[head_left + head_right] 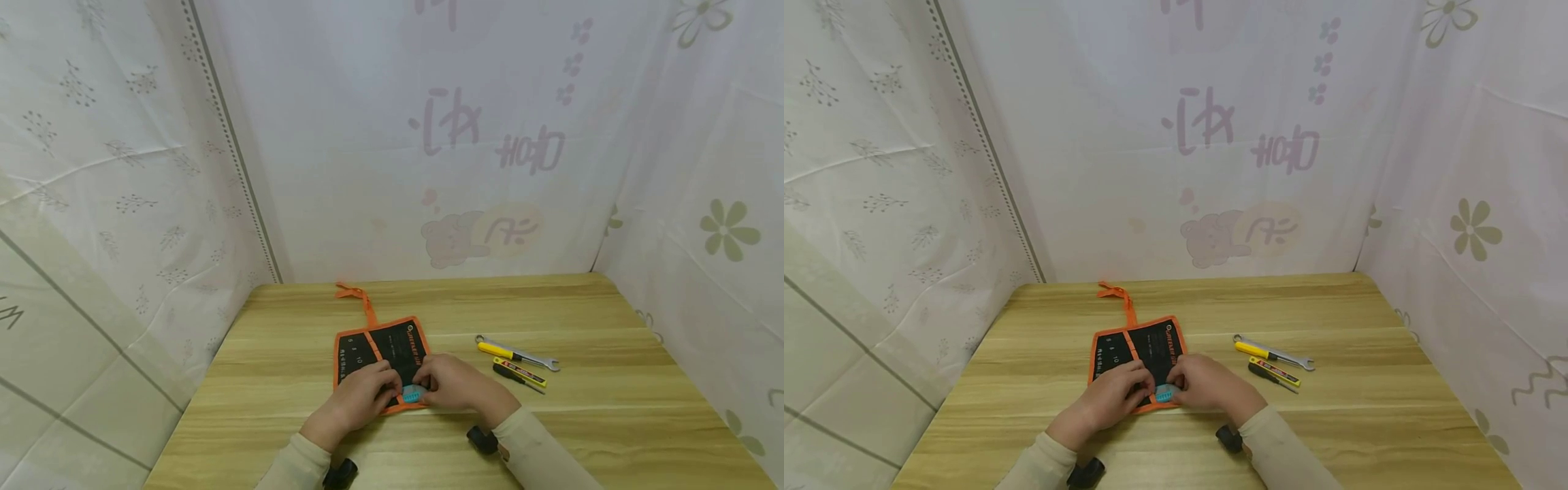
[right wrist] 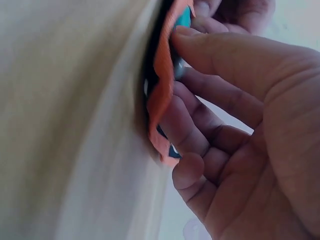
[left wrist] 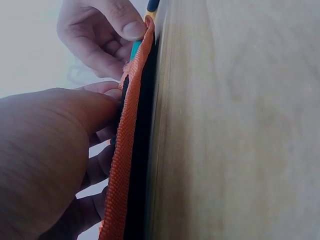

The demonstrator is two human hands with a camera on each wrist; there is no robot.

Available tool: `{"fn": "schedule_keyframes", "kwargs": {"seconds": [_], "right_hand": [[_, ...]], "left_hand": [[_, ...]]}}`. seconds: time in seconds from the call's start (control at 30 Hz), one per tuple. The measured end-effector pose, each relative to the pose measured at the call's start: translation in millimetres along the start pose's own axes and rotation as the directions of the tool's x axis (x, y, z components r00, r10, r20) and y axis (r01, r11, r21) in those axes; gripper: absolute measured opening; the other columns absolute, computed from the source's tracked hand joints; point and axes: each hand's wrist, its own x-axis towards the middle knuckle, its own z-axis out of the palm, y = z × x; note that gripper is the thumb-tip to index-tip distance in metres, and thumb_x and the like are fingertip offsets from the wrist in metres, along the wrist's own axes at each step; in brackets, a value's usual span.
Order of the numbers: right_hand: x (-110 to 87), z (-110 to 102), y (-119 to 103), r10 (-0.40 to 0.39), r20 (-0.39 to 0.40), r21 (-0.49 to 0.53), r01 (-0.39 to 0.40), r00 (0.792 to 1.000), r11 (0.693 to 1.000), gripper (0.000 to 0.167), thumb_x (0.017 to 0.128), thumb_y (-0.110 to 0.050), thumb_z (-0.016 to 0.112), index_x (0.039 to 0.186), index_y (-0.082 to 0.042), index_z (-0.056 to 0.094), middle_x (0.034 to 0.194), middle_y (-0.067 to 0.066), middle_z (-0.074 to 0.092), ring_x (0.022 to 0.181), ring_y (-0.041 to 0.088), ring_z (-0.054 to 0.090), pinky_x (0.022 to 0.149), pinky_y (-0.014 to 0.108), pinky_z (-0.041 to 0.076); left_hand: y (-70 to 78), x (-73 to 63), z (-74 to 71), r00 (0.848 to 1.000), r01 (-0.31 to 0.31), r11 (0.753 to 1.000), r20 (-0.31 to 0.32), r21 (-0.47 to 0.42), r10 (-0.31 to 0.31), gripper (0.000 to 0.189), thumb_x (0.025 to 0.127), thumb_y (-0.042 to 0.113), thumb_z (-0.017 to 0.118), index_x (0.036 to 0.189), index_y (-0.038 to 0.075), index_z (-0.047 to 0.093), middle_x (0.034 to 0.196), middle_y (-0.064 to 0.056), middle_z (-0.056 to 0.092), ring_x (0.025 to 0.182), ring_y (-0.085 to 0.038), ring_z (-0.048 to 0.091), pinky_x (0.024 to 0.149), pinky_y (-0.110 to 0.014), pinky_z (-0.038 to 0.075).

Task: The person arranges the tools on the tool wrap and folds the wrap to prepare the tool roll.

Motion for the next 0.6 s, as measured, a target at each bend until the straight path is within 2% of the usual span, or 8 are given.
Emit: {"fn": "schedule_keyframes", "kwargs": {"seconds": [0.1,0.33,0.6], "right_hand": [[-2.7,-6,4,0.026,-0.012,0.014,-0.026,1.000,1.000,0.024,0.093,-0.021,0.082,0.116,-0.013,0.079,0.097,-0.009,0.064,0.079,0.003,0.057,0.071,0.024,0.051],[-12.1,-22,23,0.066,-0.094,0.003,-0.066,0.993,0.998,0.023,0.096,-0.016,0.080,0.118,-0.012,0.078,0.096,-0.010,0.062,0.083,0.004,0.061,0.073,0.027,0.055],[-22.4,-42,42,0.168,-0.173,0.004,-0.170,0.970,0.985,0.020,0.098,-0.015,0.077,0.117,-0.010,0.078,0.096,-0.010,0.063,0.087,0.009,0.062,0.076,0.032,0.055]], "left_hand": [[0.0,-0.3,0.0,1.000,0.008,1.000,0.001,0.000,-0.008,0.007,0.100,0.021,0.075,0.099,0.027,0.071,0.091,0.016,0.052,0.073,0.003,0.048,0.068,-0.020,0.049],[-0.7,-0.3,0.1,0.999,0.026,1.000,0.020,-0.006,-0.026,0.007,0.101,0.023,0.074,0.100,0.029,0.070,0.093,0.017,0.053,0.074,0.003,0.049,0.069,-0.020,0.050],[-0.4,-0.8,0.3,1.000,0.024,1.000,0.020,-0.020,-0.024,0.008,0.102,0.021,0.073,0.101,0.029,0.070,0.094,0.017,0.054,0.075,0.003,0.050,0.070,-0.020,0.050]]}}
